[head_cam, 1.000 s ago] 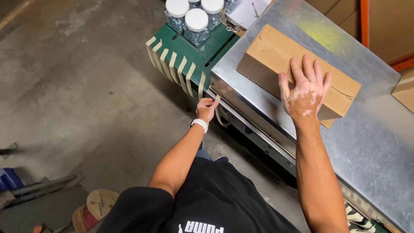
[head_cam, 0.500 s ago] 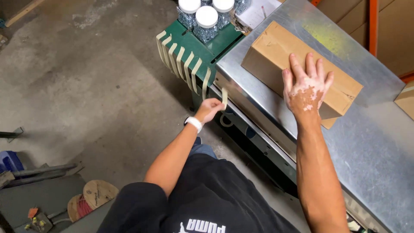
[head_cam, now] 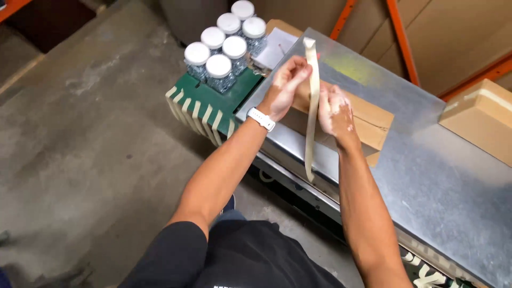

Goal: The person assembles small cardboard boxes, places jars of screws inside them, and seals them with strips of tape by hand at a workstation.

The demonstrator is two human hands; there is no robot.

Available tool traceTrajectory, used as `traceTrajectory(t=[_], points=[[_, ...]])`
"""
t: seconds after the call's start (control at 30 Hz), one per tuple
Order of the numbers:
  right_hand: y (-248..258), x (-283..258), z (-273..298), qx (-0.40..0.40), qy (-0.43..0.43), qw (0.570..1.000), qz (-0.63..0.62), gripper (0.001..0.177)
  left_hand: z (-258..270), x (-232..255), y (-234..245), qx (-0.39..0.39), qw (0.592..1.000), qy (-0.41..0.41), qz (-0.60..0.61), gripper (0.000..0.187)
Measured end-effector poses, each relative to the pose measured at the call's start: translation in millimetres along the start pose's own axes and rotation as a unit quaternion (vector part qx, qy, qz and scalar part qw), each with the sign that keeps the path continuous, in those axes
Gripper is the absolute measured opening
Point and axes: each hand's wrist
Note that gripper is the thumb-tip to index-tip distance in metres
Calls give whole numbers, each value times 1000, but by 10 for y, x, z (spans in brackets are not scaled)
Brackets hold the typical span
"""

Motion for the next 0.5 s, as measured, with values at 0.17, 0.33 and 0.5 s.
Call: traceTrajectory(t=[0.17, 0.33, 0.5], points=[[-322, 306, -235, -29, -64, 978, -199, 33, -41, -369, 199, 52, 995, 85, -26, 20], [21, 290, -111, -64, -144, 942, -295, 25, -4, -232, 99, 127, 989, 73, -16, 12], [734, 524, 365, -50, -269, 903, -332, 19, 38, -85, -24, 191, 975, 101, 44, 14]])
Point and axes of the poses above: each hand's wrist, its own z-axis away from the middle knuckle, its own y-axis out of the back of the hand, x = y × z, and after that the axes turned 8 degrees about z, right-handed
